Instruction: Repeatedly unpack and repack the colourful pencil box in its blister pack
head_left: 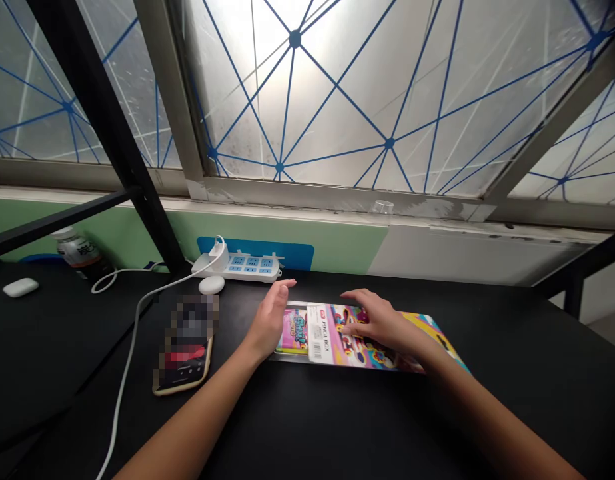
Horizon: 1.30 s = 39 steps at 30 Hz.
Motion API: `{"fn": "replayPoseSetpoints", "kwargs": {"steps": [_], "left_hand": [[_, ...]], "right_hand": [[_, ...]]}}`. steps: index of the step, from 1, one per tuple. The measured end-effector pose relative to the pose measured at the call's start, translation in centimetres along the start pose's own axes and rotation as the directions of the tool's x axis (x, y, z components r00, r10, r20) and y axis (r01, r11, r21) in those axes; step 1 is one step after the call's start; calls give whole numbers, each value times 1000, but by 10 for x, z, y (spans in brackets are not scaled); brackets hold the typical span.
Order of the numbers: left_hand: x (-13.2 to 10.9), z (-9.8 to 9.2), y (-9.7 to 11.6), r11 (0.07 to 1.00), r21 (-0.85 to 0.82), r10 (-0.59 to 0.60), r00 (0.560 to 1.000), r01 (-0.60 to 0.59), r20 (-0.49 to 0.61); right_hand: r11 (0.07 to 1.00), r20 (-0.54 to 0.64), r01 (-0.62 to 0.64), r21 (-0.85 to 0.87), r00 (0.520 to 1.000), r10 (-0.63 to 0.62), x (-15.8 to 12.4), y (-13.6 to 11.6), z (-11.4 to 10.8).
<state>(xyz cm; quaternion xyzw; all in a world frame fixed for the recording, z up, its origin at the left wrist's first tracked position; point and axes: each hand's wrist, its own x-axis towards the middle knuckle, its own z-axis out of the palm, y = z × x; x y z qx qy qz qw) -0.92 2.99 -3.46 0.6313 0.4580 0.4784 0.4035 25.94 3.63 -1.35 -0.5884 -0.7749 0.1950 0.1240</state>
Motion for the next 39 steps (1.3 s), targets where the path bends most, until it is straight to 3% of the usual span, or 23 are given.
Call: {"fn": "replayPoseSetpoints", "kwargs": {"steps": [5,9,13,18,21,24,27,30,32,35,39], "left_hand": [[2,-4,-4,997,78,-5,1000,5,7],[7,-8,-8,968,250,-4,1000,5,-8],[7,-10,-9,917,398,19,998,-39,55],[3,-8,-5,817,555,65,982,-155,179],[2,-7,1,740,632,127,971,-228,202],[-1,-7,13,574,737,287,930,-358,229],[-5,-10,30,431,790,424,871,-436,250],[-15,-13,44,373,786,485,826,-492,287],[-27,-14,46,373,757,497,805,-536,324],[-54,-12,35,410,722,464,809,-558,362],[-96,-8,9,531,660,417,842,-531,342]], "right_hand": [[988,39,153,-20,988,-152,33,-60,35],[981,21,194,-31,981,-193,45,-76,45],[987,-22,151,-45,988,-152,34,-46,26],[1000,-121,-11,7,993,11,-9,26,1],[995,-172,-52,85,983,66,-34,47,-1],[997,-345,-5,71,938,30,-47,43,-1],[994,-511,108,20,856,-83,-51,27,-5],[979,-604,203,-11,779,-168,-61,14,-9],[981,-636,190,-31,754,-166,-75,9,-4],[993,-626,117,-23,773,-106,-105,8,19],[996,-491,26,87,871,20,-140,8,60]]}}
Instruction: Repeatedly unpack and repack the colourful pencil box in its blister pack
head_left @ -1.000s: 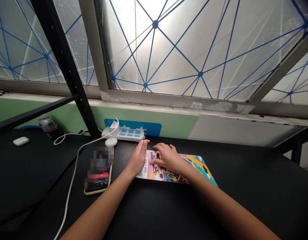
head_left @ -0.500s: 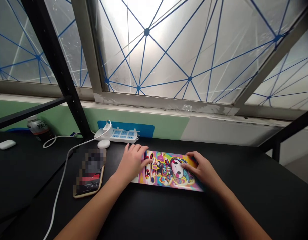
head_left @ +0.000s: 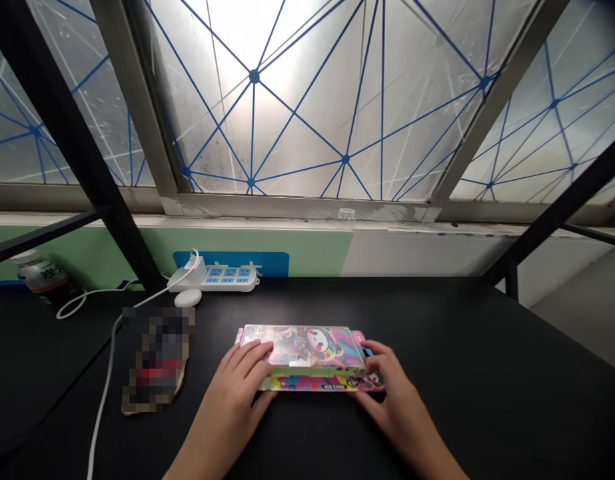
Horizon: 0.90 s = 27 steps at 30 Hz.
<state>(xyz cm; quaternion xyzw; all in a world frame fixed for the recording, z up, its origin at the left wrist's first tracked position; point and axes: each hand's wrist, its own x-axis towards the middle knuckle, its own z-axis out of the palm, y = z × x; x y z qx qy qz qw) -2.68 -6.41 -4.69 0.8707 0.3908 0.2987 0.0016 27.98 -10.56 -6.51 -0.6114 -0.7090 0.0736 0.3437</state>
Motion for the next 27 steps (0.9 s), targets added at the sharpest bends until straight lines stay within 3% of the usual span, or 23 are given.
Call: {"fn": "replayPoseSetpoints", "kwargs": {"steps": [4,8,12,15,17,19,22,27], "left_hand": [[-24,6,4,971,-126,-210,976,201,-63],[-24,5,-5,912,-167,-390,919,375,-66],[-17,4,-16,841,-171,-488,857,513,164],[-7,3,-18,774,-208,-518,787,598,335],[-1,3,-18,724,-257,-546,759,640,354],[1,7,-20,708,-288,-569,763,644,308],[-6,16,-26,739,-291,-571,794,607,208],[-19,14,-31,779,-298,-561,825,552,63]], "right_hand": [[995,175,-92,26,981,86,-15,-5,8],[985,265,-172,-3,950,167,1,-5,0],[986,385,-128,-109,909,160,37,0,-12],[991,554,-33,-133,827,102,71,-2,-15],[995,635,22,-93,771,42,91,-7,-10],[994,662,82,-68,750,-17,106,-16,0],[982,650,171,-83,756,-77,118,-29,15],[951,471,306,-50,847,-248,114,-37,34]]}}
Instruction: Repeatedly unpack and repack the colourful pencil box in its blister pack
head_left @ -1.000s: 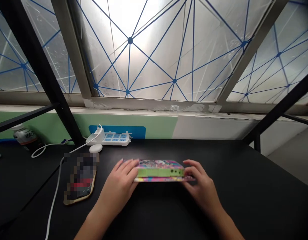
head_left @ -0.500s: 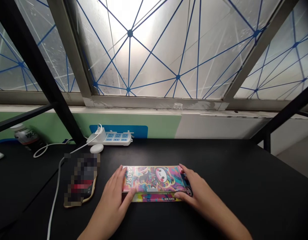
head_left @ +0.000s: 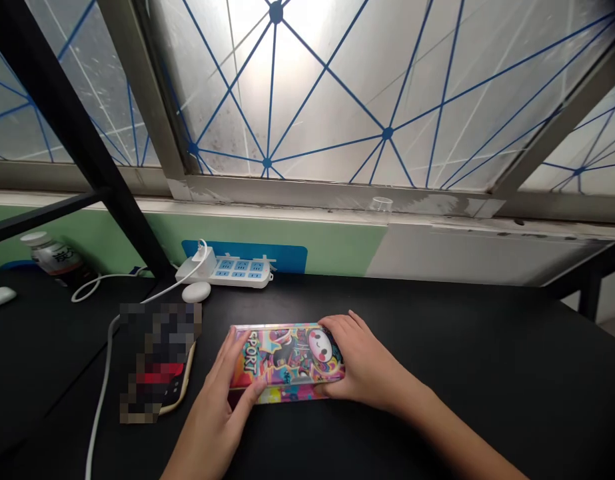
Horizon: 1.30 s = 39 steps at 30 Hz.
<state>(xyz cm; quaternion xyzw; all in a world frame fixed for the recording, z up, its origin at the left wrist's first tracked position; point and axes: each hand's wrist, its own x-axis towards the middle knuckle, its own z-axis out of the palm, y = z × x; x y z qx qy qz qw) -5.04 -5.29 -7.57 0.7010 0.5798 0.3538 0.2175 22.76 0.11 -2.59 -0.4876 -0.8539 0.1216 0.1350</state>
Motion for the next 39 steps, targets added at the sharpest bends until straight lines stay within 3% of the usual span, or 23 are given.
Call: {"fn": "replayPoseSetpoints", "kwargs": {"steps": [2,5,9,16,25,32,39], "left_hand": [[0,-5,4,999,16,29,998,-28,-58],[2,-9,9,998,25,61,986,-58,-153],[3,-9,0,998,-57,12,973,-26,-229],[4,-15,-17,977,-205,-98,975,56,-201],[-2,-12,-15,995,-6,90,955,-95,-281],[2,-24,-7,973,110,218,967,-205,-133],[4,-24,-6,946,158,298,951,-283,-80]], "right_hand": [[997,-142,57,-42,988,-62,-3,-1,6],[977,-320,115,-179,933,-168,-11,-2,11],[938,-397,121,-324,883,-251,-15,-8,14],[951,-337,78,-298,924,-181,-16,-14,4],[931,-416,113,-347,871,-260,-30,-10,-14],[890,-342,185,-417,875,-342,-28,-23,-10],[897,-286,149,-417,915,-285,-27,-22,6]]}}
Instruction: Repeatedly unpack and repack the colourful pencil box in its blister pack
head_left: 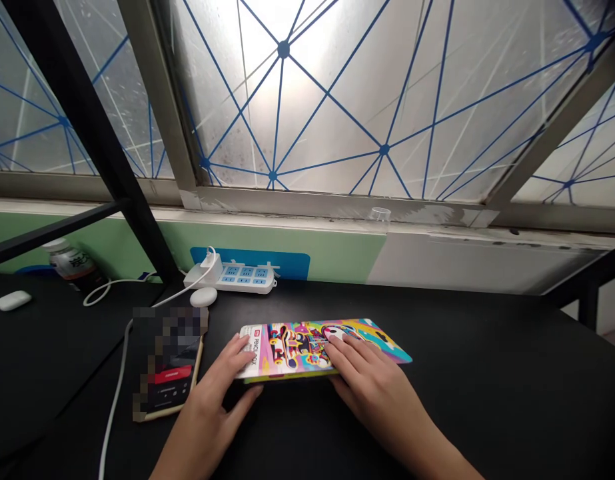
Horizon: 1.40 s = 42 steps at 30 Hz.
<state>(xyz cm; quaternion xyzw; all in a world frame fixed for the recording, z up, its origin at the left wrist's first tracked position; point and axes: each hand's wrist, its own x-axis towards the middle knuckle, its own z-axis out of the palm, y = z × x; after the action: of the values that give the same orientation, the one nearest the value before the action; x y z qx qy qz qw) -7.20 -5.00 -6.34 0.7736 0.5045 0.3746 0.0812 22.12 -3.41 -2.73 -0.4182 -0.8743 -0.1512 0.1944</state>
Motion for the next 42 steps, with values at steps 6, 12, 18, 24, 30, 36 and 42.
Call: {"fn": "replayPoseSetpoints", "kwargs": {"steps": [6,12,18,24,30,36,42], "left_hand": [[-4,4,0,997,71,8,995,-15,96],[-1,3,6,986,68,-151,989,150,7],[6,-4,5,908,-58,-412,909,415,57],[8,-5,5,862,-233,-445,892,450,74],[6,-2,1,783,-383,-483,867,490,124],[14,-7,-1,866,-173,-459,883,469,97],[64,3,23,951,270,-164,986,148,37]], "right_hand": [[999,78,-20,41,997,16,1,-5,13],[996,221,39,77,974,-55,9,-26,15],[997,268,23,72,962,-41,10,-34,17],[993,285,-11,115,958,-22,15,-37,15],[975,361,-89,205,932,9,3,-9,4],[972,413,-223,78,894,172,-21,32,-12],[983,357,-171,60,924,139,2,5,-5]]}}
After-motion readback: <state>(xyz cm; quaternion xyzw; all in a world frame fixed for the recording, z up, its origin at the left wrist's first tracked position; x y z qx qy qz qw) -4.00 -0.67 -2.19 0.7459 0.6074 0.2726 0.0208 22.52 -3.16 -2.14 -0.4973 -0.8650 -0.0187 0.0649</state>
